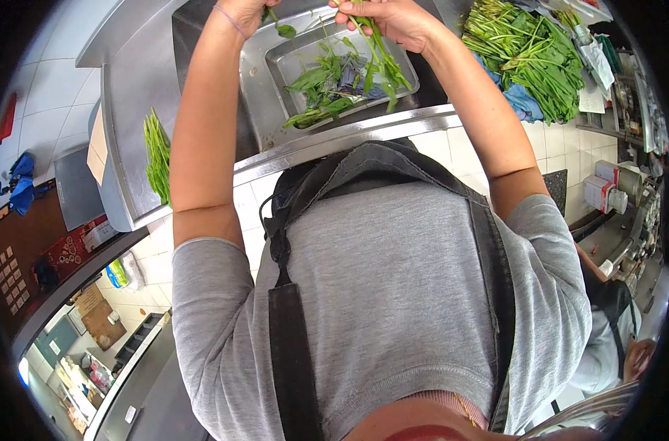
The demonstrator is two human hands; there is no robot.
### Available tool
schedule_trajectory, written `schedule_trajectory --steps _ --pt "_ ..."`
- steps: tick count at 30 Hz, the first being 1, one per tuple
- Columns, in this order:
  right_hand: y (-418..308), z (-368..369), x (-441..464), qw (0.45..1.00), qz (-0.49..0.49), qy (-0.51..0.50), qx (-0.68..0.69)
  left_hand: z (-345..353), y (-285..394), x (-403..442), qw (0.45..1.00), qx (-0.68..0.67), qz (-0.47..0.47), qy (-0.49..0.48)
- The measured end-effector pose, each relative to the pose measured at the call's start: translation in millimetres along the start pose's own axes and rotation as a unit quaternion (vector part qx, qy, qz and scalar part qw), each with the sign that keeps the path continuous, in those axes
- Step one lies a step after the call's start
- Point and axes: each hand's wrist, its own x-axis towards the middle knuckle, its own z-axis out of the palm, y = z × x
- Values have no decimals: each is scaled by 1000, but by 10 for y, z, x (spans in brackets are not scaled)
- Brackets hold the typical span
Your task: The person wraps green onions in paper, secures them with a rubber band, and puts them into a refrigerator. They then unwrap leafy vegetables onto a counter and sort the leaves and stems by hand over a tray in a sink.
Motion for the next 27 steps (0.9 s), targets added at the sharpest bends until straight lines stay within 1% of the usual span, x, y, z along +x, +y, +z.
schedule_trajectory --steps 1,2,5,8,11,13,14,16,17,19,20,23,24,26,27 --pt "-24 -9 -15 1000 8 1 -6 1 72 -32 999 30 8 -18" --pt "-70 -25 -25 1000 16 1 -11 21 147 -72 999 50 -15 -5" --pt "-227 -11 -31 997 57 4 -51 -47 179 -43 980 151 99 -86" --pt "-333 -6 -16 994 70 1 -79 107 538 -197 948 306 19 -84" --pt "-395 -9 3 995 69 -17 -76 74 454 -112 900 403 132 -102" --pt "-400 32 -5 996 63 -17 -62 171 532 -182 901 417 97 -73" --pt "-388 15 4 995 62 -19 -78 200 564 -201 900 425 79 -58" --pt "-341 -38 22 992 59 -24 -111 98 331 -74 933 334 121 -57" --pt "-322 -29 24 993 46 -12 -104 58 176 -12 946 286 141 -56" --pt "-275 29 13 996 20 13 -90 112 -42 18 971 195 139 -3" --pt "-149 -77 89 998 13 5 -66 125 -109 33 979 149 137 24" --pt "23 -136 119 990 -16 -20 -141 122 -118 2 990 67 25 121" --pt "68 -149 104 990 -20 -10 -136 46 -247 88 991 66 36 111" --pt "84 -184 84 995 2 7 -95 -168 -748 300 992 64 55 93" --pt "94 -199 71 997 14 14 -74 -167 -969 288 976 188 84 68"
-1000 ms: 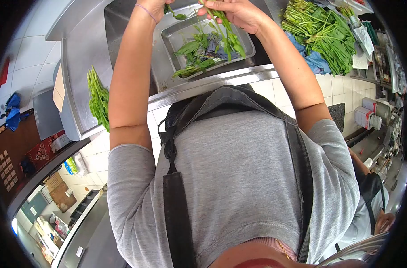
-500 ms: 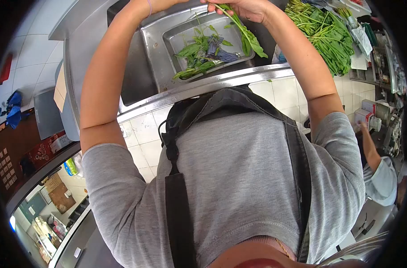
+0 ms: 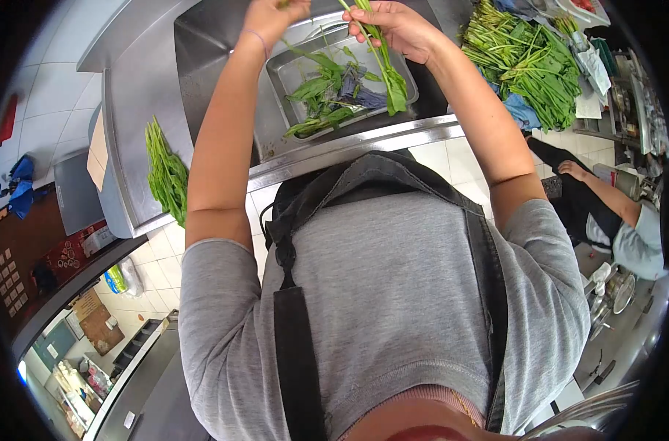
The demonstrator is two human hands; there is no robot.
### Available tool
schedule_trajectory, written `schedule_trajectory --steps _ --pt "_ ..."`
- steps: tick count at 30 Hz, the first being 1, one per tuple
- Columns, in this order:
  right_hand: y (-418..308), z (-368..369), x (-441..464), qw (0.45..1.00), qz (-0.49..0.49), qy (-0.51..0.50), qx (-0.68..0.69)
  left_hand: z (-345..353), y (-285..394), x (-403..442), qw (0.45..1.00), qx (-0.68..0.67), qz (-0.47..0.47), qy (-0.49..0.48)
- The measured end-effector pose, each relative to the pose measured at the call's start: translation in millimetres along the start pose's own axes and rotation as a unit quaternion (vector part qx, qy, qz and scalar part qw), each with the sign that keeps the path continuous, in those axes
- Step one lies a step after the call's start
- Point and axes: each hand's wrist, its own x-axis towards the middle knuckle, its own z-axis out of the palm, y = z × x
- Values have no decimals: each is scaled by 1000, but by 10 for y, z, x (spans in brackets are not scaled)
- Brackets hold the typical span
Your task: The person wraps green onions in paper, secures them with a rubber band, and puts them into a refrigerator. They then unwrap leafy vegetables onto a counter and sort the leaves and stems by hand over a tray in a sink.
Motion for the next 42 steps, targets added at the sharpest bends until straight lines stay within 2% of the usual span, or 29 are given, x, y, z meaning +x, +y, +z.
schedule_trajectory --steps 2,3,5,6,9,13,16,18,22,25,29,32,35,38,39,42 --pt "18 -6 -31 1000 7 2 30 104 -267 -85 965 240 87 -56" --pt "9 -10 -31 999 9 3 44 138 -53 -188 943 328 19 -51" --pt "-1 8 -23 998 15 22 52 114 -1 -94 995 63 -46 -59" --pt "9 19 -25 998 19 32 57 109 24 -68 992 -74 -79 -63" --pt "80 -14 76 999 3 27 37 189 492 -116 987 -129 -76 -56" --pt "28 67 89 998 -11 -15 52 296 485 -49 988 -133 -62 -45" --pt "-110 177 -40 995 -13 -18 98 276 487 -54 995 -79 -49 17" --pt "-141 204 -77 992 -10 -14 123 255 453 -44 995 -87 -53 9" --pt "60 95 67 996 -8 -6 88 292 483 -83 993 -104 -47 2" --pt "61 65 76 993 -11 15 117 299 740 -272 992 -78 -96 -17" --pt "-9 112 -31 989 -11 16 149 275 726 -345 982 -163 -96 -27" --pt "-51 134 -78 987 -10 -2 158 197 674 -332 985 -110 -112 -66" --pt "-60 155 -114 987 -5 -12 160 73 706 -311 991 -41 -122 -23" --pt "-123 207 -167 991 2 3 133 -38 463 -276 997 50 -59 -20" --pt "-112 215 -192 993 5 -1 115 -37 531 -302 997 -22 -55 -45" --pt "-69 215 -162 994 -9 -15 105 85 789 -346 992 -97 -65 -49"
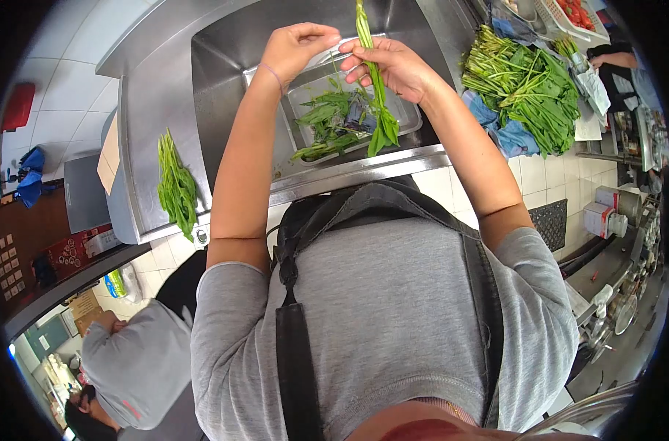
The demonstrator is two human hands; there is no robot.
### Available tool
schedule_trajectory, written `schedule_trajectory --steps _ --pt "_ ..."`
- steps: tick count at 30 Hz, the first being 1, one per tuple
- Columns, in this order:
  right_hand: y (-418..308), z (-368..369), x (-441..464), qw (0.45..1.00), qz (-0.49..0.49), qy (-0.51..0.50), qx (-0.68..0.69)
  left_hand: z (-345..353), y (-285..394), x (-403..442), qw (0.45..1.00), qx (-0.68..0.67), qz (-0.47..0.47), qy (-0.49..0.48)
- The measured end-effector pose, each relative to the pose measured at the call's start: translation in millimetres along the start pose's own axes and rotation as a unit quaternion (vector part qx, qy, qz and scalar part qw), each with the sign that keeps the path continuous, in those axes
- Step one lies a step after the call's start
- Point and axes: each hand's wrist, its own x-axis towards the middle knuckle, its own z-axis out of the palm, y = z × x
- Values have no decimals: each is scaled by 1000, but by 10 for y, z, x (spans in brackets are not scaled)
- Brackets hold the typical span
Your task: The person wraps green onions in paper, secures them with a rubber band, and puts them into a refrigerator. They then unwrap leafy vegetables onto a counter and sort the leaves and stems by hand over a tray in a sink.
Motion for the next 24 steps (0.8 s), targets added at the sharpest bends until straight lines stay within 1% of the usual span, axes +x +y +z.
schedule_trajectory --steps 2,3,6,9,12,15,19,21,24 --pt "82 -33 43 1000 -19 -2 -7 94 110 -44 1000 -5 -7 -28" --pt "55 10 37 1000 -22 10 11 124 139 -45 999 -7 -8 -42" --pt "20 39 24 1000 -23 15 7 159 141 -17 999 -47 10 -11" --pt "53 61 24 994 -37 28 -96 202 89 67 996 -79 27 19" --pt "64 205 -30 988 -58 72 -122 239 134 71 997 -70 -2 9" --pt "61 97 -12 985 -90 113 -96 211 112 64 997 -71 13 35" --pt "-70 -40 -15 970 -112 96 -191 88 47 112 999 -43 20 15" --pt "-106 -37 6 975 -102 94 -174 37 -25 141 999 -45 27 -1" --pt "-147 -51 10 985 -76 67 -140 17 8 116 993 -111 9 -30"
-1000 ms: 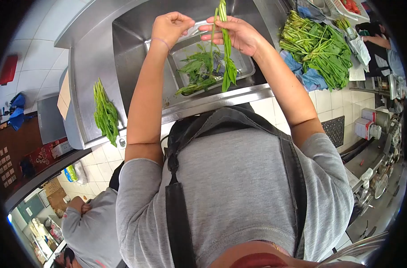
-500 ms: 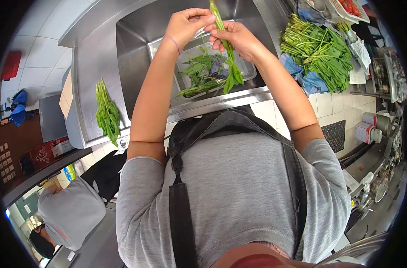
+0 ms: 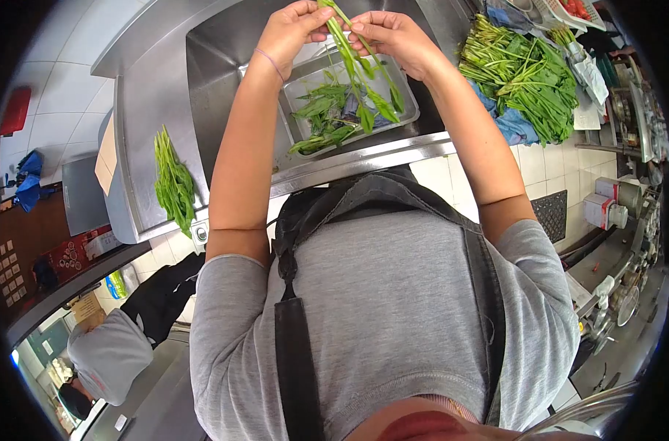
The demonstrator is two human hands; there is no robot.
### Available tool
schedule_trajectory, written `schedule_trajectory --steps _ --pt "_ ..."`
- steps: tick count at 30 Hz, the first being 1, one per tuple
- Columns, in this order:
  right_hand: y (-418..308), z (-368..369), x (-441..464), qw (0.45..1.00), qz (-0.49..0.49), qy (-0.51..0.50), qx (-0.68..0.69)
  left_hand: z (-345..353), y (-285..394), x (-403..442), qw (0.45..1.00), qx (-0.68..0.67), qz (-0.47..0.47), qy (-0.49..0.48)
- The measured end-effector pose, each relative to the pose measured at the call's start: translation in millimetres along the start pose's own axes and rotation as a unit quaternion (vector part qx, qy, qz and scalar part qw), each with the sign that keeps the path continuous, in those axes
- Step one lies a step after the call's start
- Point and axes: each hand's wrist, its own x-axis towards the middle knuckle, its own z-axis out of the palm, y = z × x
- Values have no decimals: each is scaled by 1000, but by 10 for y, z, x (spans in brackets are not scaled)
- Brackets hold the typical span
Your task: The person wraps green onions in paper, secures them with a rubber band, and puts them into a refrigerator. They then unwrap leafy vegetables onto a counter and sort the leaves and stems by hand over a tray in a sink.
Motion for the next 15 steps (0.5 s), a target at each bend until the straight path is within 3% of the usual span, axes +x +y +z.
schedule_trajectory --steps 5,12,15 --pt "85 -31 85 998 36 -32 43 -45 -15 -14 997 -71 -24 -11" --pt "153 39 116 998 1 -62 -18 68 -132 -27 993 -110 -30 8" --pt "62 127 21 1000 3 -26 -14 165 -80 -73 992 -116 -39 20"
